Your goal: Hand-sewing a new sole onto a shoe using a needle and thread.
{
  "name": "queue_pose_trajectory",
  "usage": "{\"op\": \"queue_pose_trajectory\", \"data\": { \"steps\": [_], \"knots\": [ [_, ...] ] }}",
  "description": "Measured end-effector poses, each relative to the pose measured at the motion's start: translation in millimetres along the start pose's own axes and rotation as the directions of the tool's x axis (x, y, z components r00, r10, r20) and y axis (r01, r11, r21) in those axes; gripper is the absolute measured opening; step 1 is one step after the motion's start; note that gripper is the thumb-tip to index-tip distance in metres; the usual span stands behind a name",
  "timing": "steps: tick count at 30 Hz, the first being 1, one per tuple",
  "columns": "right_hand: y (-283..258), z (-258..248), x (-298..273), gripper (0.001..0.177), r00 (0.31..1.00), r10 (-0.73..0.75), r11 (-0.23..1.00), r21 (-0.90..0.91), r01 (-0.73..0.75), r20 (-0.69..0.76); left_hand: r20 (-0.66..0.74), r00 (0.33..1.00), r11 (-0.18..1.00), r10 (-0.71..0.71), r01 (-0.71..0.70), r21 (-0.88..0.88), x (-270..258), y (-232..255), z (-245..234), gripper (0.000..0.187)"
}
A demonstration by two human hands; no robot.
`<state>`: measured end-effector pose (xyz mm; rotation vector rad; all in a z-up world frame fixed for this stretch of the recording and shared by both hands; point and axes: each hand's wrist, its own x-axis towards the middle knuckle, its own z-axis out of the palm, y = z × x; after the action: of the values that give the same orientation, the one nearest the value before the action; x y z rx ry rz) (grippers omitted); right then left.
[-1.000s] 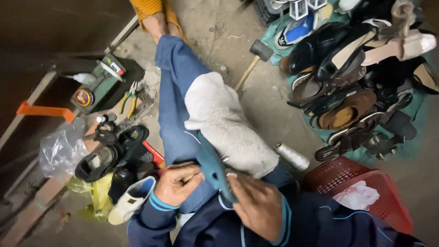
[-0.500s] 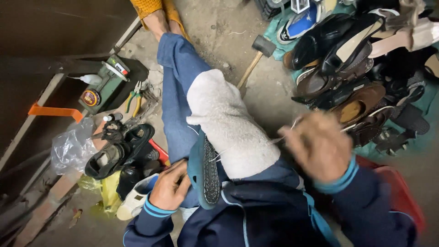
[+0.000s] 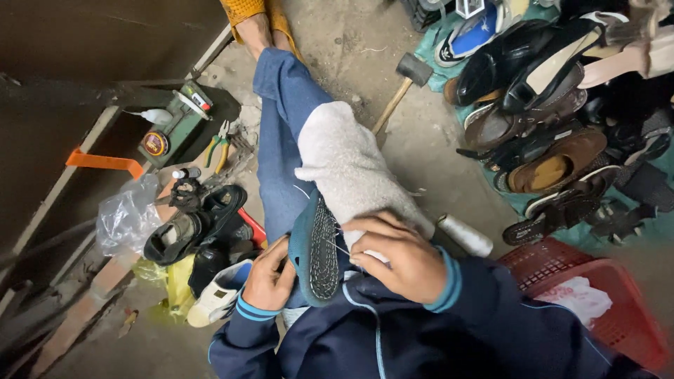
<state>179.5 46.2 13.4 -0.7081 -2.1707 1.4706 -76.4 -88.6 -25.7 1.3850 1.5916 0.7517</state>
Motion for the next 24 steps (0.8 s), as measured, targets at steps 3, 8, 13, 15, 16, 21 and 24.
{"op": "queue_pose_trajectory", "data": {
  "steps": [3,8,13,15,16,21,24],
  "knots": [
    [-12,-11,-5,0.010,0.958,0.245,0.573,0.776,-0.265,0.146,-0.023,0.999,0.999,0.044,-0.044,-0.013,7,12,2,0.032],
    [0,2,7,0.016,0.951,0.302,0.914,0.301,-0.272,-0.058,-0.067,0.996,0.998,0.056,-0.053,0.037,12,21,4,0.024],
    [24,25,3,0.017,0.973,0.132,0.982,-0.109,-0.154,-0.188,-0.050,0.997,0.995,0.065,-0.061,0.080,16,14,7,0.027],
    [25,25,1,0.018,0.969,0.219,0.948,-0.212,-0.239,-0.112,-0.019,0.999,0.996,0.047,-0.046,0.072,18,19,6,0.029],
    [20,21,1,0.018,0.970,0.218,0.947,-0.216,-0.237,-0.109,-0.023,0.999,0.997,0.047,-0.046,0.069,18,20,3,0.029],
    [-3,5,0,0.035,0.992,0.074,0.969,-0.228,-0.096,-0.101,0.206,0.979,0.980,0.002,0.040,-0.197,12,25,-13,0.035],
    [-9,4,3,0.040,0.993,0.072,0.967,-0.239,-0.092,-0.093,0.204,0.979,0.984,0.027,0.010,-0.179,7,16,-14,0.038]
  ]
}}
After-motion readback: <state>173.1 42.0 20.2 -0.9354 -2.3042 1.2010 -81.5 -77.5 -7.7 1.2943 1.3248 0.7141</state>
